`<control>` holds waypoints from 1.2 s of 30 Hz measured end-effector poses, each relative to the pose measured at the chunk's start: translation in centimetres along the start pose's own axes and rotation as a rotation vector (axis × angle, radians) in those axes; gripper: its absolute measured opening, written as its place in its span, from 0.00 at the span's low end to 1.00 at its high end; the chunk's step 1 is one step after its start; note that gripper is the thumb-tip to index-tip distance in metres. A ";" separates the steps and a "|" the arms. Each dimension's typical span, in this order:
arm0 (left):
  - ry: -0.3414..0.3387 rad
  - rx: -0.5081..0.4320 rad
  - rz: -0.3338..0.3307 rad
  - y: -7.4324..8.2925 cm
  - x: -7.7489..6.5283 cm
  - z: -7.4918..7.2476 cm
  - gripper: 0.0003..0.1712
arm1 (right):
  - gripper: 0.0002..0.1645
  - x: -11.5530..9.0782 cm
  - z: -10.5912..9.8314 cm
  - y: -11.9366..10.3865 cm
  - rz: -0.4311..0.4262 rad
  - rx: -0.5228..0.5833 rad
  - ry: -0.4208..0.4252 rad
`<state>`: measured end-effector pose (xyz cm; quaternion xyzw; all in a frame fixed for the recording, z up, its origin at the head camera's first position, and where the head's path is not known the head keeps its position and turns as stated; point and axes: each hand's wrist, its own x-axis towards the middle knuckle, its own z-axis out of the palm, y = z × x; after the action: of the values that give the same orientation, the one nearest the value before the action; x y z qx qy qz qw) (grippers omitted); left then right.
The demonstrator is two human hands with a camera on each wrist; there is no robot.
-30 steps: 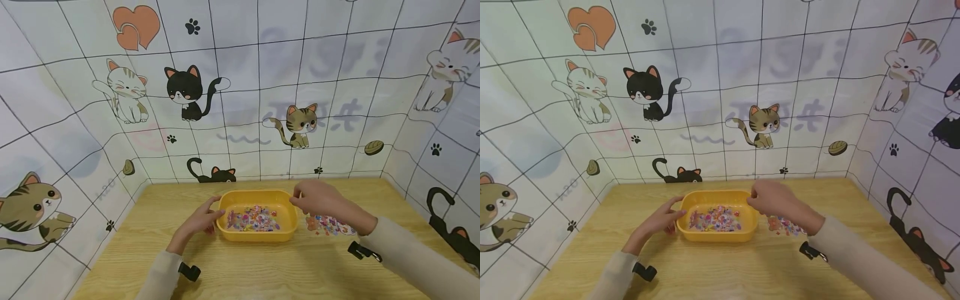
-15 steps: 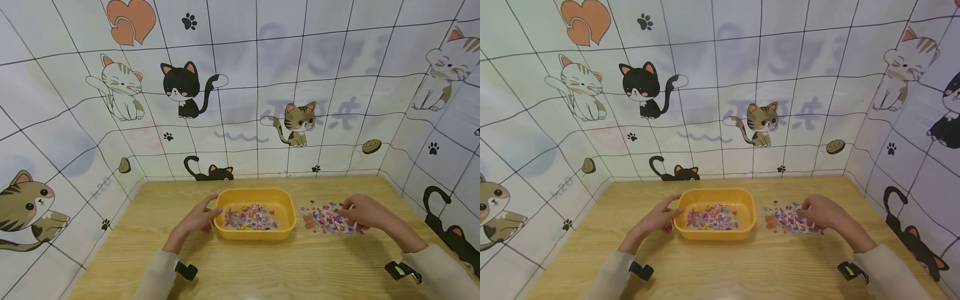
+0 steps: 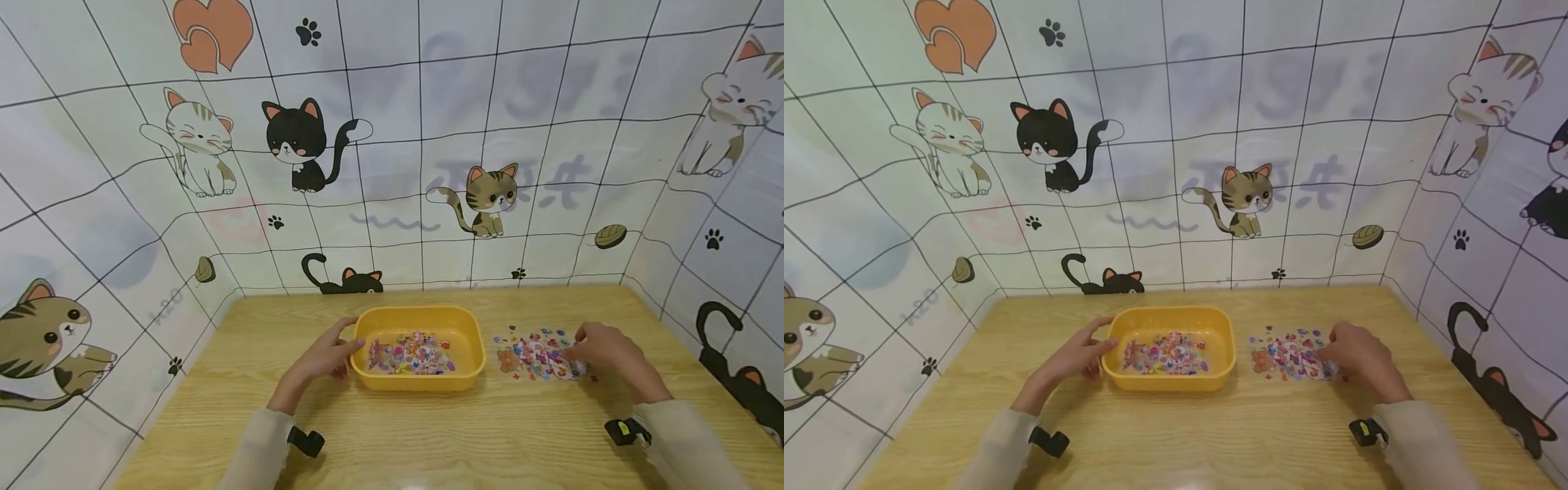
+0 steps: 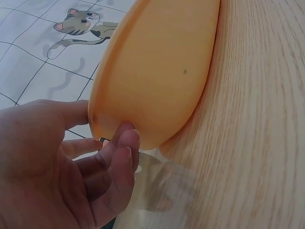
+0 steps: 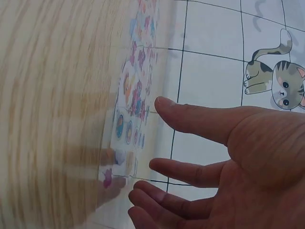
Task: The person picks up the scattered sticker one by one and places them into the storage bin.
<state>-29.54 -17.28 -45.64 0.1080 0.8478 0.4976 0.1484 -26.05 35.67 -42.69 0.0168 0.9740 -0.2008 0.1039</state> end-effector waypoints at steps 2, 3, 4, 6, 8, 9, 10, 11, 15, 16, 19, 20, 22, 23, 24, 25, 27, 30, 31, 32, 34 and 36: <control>-0.001 -0.001 0.000 0.0 0.0 0.0 0.37 | 0.44 0.2 0.1 0.3 0.015 0.023 0.008; -0.003 -0.003 -0.001 0.1 0.1 0.0 0.38 | 0.46 0.3 0.1 0.4 0.015 0.032 0.011; -0.006 -0.003 -0.001 0.1 0.1 0.1 0.38 | 0.47 0.3 0.1 0.6 0.016 0.043 0.011; -0.009 -0.003 0.000 0.1 0.2 0.1 0.38 | 0.48 0.4 0.1 0.9 0.018 0.063 0.009; -0.009 -0.003 0.001 0.0 0.3 0.2 0.39 | 0.48 0.5 0.1 1.2 0.023 0.074 -0.001; -0.008 -0.002 0.000 0.0 0.3 0.2 0.39 | 0.49 0.5 0.0 1.3 0.024 0.075 -0.003; -0.006 -0.002 0.000 0.0 0.3 0.2 0.38 | 0.49 0.5 0.0 1.4 0.028 0.080 -0.007; -0.005 -0.002 0.000 -0.1 0.3 0.2 0.38 | 0.49 0.6 0.0 1.5 0.032 0.083 -0.008; -0.002 -0.003 -0.004 0.0 0.3 0.1 0.38 | 0.46 0.8 0.0 1.6 0.042 0.079 -0.002; -0.002 -0.003 -0.002 0.1 0.3 0.1 0.38 | 0.46 0.9 0.1 1.6 0.044 0.073 0.001; 0.001 -0.003 0.004 0.2 0.4 0.0 0.38 | 0.45 1.0 0.1 1.6 0.048 0.054 0.013; 0.002 -0.003 0.007 0.2 0.4 0.0 0.38 | 0.46 1.1 0.1 1.6 0.049 0.050 0.016; 0.003 0.000 0.011 0.2 0.4 -0.1 0.38 | 0.47 1.1 0.2 1.6 0.054 0.045 0.017; 0.003 0.001 0.012 0.2 0.3 -0.1 0.38 | 0.47 1.1 0.2 1.6 0.058 0.041 0.020; 0.004 0.002 0.014 0.2 0.3 -0.2 0.38 | 0.48 1.1 0.2 1.6 0.061 0.040 0.022; 0.003 0.004 0.014 0.2 0.3 -0.2 0.38 | 0.48 1.1 0.3 1.6 0.059 0.042 0.023; 0.002 0.006 0.017 0.2 0.3 -0.2 0.38 | 0.49 1.1 0.4 1.6 0.052 0.045 0.024; 0.001 0.008 0.019 0.2 0.3 -0.2 0.38 | 0.49 1.1 0.4 1.7 0.033 0.060 0.029; 0.002 0.009 0.019 0.2 0.3 -0.2 0.38 | 0.49 1.1 0.4 1.8 0.027 0.066 0.029; 0.002 0.010 0.021 0.2 0.3 -0.2 0.37 | 0.48 1.1 0.5 1.9 0.020 0.068 0.032; 0.003 0.011 0.024 0.2 0.2 -0.2 0.37 | 0.47 1.1 0.5 2.1 0.020 0.072 0.042; 0.003 0.012 0.025 0.2 0.2 -0.2 0.37 | 0.45 1.1 0.6 2.2 0.019 0.077 0.049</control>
<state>-29.84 -17.28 -45.41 0.1186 0.8495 0.4946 0.1400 -26.88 37.50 -44.29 0.0349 0.9675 -0.2368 0.0812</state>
